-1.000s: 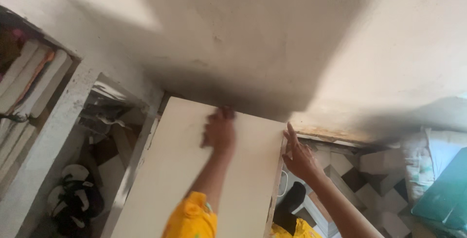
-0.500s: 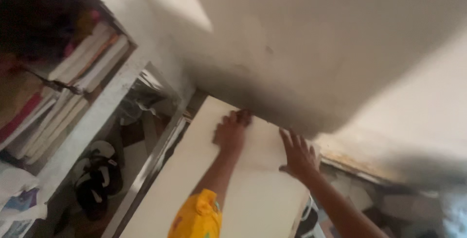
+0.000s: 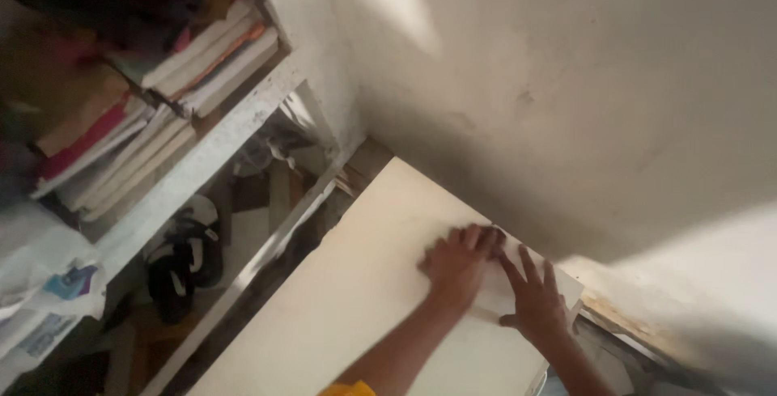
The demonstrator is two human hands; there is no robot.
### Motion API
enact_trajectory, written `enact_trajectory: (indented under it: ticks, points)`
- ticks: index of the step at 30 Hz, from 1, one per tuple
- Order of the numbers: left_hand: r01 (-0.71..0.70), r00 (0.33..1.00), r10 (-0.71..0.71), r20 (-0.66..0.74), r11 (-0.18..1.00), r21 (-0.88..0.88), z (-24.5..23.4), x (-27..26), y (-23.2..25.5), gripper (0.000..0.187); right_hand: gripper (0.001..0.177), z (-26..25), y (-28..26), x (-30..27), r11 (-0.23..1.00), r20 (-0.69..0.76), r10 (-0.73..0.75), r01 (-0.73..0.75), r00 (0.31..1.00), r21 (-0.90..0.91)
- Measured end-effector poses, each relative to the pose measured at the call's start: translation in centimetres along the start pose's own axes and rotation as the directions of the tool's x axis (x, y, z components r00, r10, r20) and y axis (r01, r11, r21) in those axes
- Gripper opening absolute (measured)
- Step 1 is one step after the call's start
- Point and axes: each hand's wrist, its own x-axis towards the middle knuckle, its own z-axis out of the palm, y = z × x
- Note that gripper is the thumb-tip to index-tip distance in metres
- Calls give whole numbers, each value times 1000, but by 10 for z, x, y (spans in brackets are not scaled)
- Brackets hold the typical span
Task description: The person wets a cloth under a tap, wrings it out, and then uses it to wipe the top and interior shelves of a white cabinet. The person cleans the top surface, the side edges, and the inside of the cabinet doors and shelves.
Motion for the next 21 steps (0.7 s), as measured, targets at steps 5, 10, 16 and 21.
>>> enact_trajectory:
  ticks: [5,10,16,21]
  points:
    - [490,870,-493,-14,868,-85,29,37,-98,39,137,5,6,-1,997,-125,-75,76,989,1]
    - [499,853,-436,-286,842,204,54,63,-172,57,137,-1,2,-5,999,-69,-32,34,997,34]
    - [455,884,-467,38,836,-307,36,3,-30,39,139,5,7,2,997,-68,-37,41,997,60]
    - [224,966,-199,165,963,-150,19,-30,-18,62,142,2,6,2,998,-75,-56,58,996,22]
